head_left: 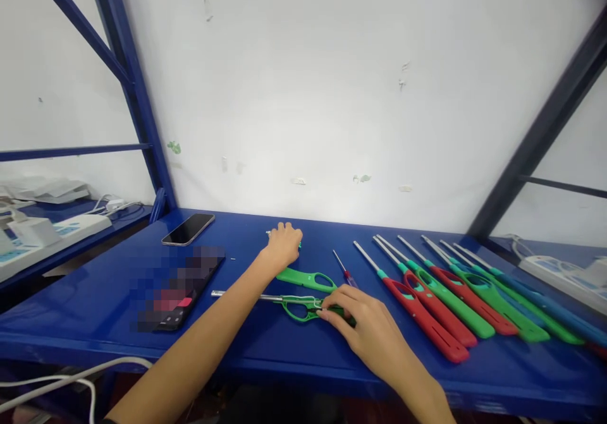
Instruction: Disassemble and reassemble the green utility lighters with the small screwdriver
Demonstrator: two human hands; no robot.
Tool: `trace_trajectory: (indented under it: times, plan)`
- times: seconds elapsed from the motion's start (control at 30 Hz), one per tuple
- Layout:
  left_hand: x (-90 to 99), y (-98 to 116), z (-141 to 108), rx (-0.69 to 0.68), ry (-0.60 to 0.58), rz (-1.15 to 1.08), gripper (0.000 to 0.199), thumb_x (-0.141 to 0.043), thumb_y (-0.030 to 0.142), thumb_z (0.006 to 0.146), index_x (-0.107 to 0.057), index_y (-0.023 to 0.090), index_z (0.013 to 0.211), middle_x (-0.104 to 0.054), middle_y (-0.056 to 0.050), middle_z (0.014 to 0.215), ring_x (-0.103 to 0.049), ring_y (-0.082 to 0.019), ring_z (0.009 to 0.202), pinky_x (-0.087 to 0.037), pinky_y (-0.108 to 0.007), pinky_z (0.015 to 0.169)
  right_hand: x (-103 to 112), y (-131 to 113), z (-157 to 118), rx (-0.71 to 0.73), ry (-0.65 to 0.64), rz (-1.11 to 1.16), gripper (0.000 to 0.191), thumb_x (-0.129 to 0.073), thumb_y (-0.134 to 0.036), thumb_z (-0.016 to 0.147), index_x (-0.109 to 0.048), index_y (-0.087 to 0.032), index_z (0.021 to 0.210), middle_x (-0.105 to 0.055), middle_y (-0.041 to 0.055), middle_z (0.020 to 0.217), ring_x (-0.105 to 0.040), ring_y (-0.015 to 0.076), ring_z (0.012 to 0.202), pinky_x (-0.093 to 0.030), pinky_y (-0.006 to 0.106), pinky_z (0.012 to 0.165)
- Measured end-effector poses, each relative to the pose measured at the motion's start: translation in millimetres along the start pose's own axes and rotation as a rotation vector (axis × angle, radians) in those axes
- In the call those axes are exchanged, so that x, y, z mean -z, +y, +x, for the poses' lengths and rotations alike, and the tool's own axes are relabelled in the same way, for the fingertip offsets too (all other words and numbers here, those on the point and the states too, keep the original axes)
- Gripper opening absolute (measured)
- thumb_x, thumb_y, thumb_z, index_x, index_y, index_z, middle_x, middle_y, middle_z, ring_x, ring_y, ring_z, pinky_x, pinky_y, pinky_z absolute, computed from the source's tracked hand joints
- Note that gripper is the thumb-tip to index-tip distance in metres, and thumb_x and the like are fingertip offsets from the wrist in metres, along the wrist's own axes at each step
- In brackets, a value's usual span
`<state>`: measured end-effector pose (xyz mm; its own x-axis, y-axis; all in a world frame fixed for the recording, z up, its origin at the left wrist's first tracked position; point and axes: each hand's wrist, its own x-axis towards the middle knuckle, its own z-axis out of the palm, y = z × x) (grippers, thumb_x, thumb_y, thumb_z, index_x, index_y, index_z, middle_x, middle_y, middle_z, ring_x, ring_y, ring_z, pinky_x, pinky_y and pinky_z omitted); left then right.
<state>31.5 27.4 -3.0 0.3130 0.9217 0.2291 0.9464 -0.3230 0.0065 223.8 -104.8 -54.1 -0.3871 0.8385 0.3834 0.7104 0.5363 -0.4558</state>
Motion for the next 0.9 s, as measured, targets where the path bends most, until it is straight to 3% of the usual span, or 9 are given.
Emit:
trace_trajectory:
  times: [0.13,0.23,0.37,0.47,0.57,0.63,0.9]
  plan:
    - [-12.0,-9,13,-0.061,-0.02,-0.063,0.037,-0.068,0.038,0.101,-0.063,0.018,0.132,-0.064,-0.011,0.133,-0.067,-0.026,0.113,-0.059,-0.048,0.095,0,0,0,-0.011,-0.005,0.002,0.012,-0.063,-0.033,0.104,-0.072,-0.029,0.097,-0.075,-0.0019,0.101,-0.072,0.0186,0.082,-0.054,0.029,0.074]
    - [-4.0,-13,3,-0.108,0.005,-0.166,0.036,-0.068,0.039,0.101,-0.063,0.018,0.13,-0.065,-0.011,0.133,-0.067,-0.026,0.113,-0.059,-0.048,0.095,0,1,1,-0.017,-0.002,0.015,0.012,-0.063,-0.033,0.104,-0.072,-0.029,0.097,-0.075,-0.002,0.102,-0.072,0.0185,0.083,-0.052,0.029,0.074]
    - [17.0,-15,-39,-0.164,0.065,-0.39,0.031,-0.062,0.034,0.105,-0.062,0.019,0.132,-0.07,-0.007,0.118,-0.07,-0.022,0.102,-0.06,-0.045,0.09,-1,1,0,-0.011,0.002,0.027,0.012,-0.064,-0.033,0.104,-0.072,-0.028,0.099,-0.075,-0.0022,0.102,-0.073,0.0192,0.089,-0.051,0.03,0.078]
    - [23.5,-16,-80,-0.168,0.105,-0.565,0.029,-0.044,0.03,0.111,-0.065,0.03,0.131,-0.072,-0.001,0.112,-0.069,-0.016,0.092,-0.06,-0.031,0.082,-1,1,-1,0.011,0.01,0.031,0.011,-0.063,-0.032,0.104,-0.072,-0.027,0.1,-0.076,-0.0024,0.103,-0.073,0.0192,0.095,-0.049,0.03,0.082]
    - [16.5,-18,-112,-0.143,0.131,-0.696,0.029,-0.044,0.036,0.111,-0.067,0.027,0.126,-0.073,-0.001,0.1,-0.07,-0.015,0.083,-0.059,-0.025,0.07,-1,0,-2,0.025,0.022,0.044,0.011,-0.062,-0.031,0.105,-0.071,-0.027,0.101,-0.076,-0.0028,0.102,-0.073,0.0186,0.095,-0.048,0.03,0.083]
    - [8.1,-19,-124,-0.125,0.172,-0.738,0.029,-0.045,0.037,0.11,-0.067,0.026,0.126,-0.072,-0.002,0.1,-0.071,-0.016,0.085,-0.06,-0.026,0.072,-1,1,-3,0.033,0.034,0.047,0.011,-0.061,-0.032,0.106,-0.071,-0.027,0.101,-0.076,-0.0029,0.102,-0.072,0.0181,0.093,-0.048,0.03,0.082]
    - [-14.5,-9,-138,-0.228,0.296,-0.722,0.033,-0.051,0.024,0.103,-0.071,0.032,0.128,-0.069,-0.002,0.107,-0.069,-0.017,0.093,-0.057,-0.029,0.086,-5,4,-3,0.099,0.121,0.012,0.012,-0.059,-0.03,0.107,-0.068,-0.027,0.1,-0.075,-0.003,0.102,-0.066,0.0193,0.094,-0.048,0.033,0.085]
